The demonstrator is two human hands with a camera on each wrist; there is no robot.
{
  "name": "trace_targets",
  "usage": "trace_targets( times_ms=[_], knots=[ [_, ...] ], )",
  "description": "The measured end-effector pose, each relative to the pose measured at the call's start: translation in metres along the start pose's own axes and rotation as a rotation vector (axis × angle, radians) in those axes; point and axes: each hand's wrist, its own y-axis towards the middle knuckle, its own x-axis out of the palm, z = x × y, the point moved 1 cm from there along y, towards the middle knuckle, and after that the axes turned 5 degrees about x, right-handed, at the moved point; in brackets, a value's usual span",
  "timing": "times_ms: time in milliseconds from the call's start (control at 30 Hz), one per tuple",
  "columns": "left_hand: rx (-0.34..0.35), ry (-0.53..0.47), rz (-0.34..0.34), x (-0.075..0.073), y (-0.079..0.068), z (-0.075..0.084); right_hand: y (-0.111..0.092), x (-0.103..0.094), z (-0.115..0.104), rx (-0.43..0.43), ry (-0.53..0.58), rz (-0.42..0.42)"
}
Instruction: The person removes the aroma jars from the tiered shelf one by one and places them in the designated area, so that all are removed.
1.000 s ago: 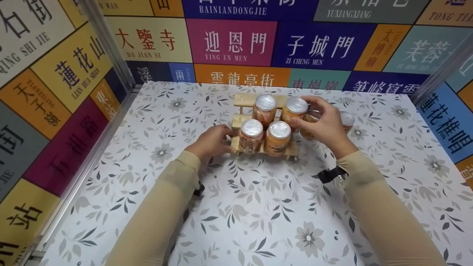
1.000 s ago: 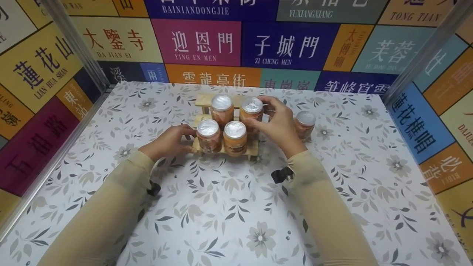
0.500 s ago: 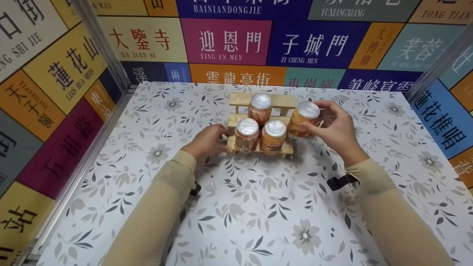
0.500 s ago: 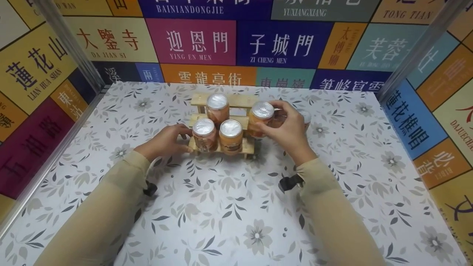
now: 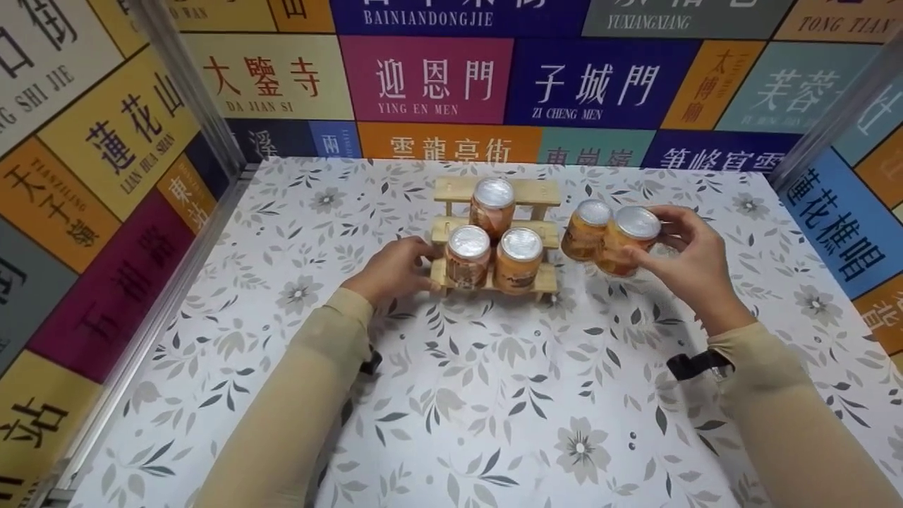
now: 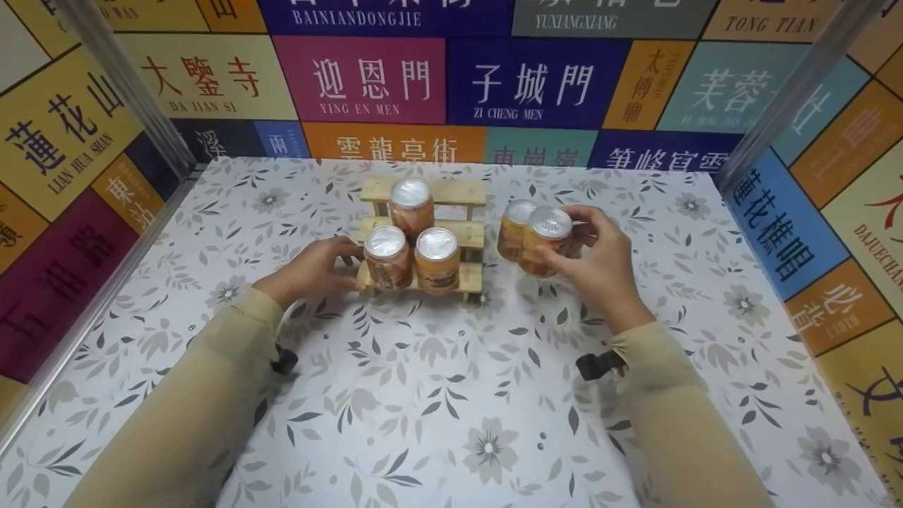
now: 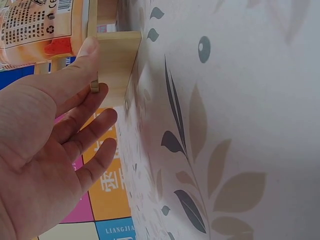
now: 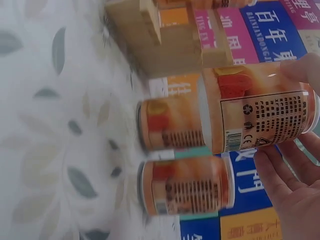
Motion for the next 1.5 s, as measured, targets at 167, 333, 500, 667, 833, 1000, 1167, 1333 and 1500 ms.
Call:
trace_targets(
  times_ms=[167, 333, 500, 667, 833, 1000, 1167, 1333, 1500],
  knots=[
    [-0.013, -0.008, 0.005, -0.002, -0.002, -0.001, 0.000, -0.018, 0.009, 0.036, -0.040, 0.031],
    [0.000, 0.003, 0.019, -0.003, -0.003, -0.001, 0.001, -0.032, 0.014, 0.080, -0.067, 0.058],
    [-0.001, 0.004, 0.014, -0.002, -0.002, 0.000, 0.006, -0.045, 0.029, 0.152, -0.113, 0.090],
    [0.003, -0.009, 0.010, -0.001, -0.001, 0.000, 0.008, -0.055, 0.042, 0.207, -0.157, 0.129],
    [0.002, -0.019, 0.017, -0.002, 0.000, 0.001, 0.015, -0.060, 0.054, 0.247, -0.157, 0.167],
    [-0.007, -0.025, 0.016, -0.003, 0.000, 0.001, 0.020, -0.060, 0.067, 0.308, -0.195, 0.164],
    [-0.016, -0.022, 0.008, -0.001, -0.001, 0.002, 0.022, -0.060, 0.075, 0.367, -0.231, 0.130],
    [0.001, 0.005, 0.011, 0.000, 0.000, 0.001, 0.025, -0.058, 0.080, 0.382, -0.227, 0.117],
    [0.018, 0.008, 0.012, 0.001, 0.000, 0.000, 0.026, -0.056, 0.084, 0.378, -0.208, 0.108]
  ],
)
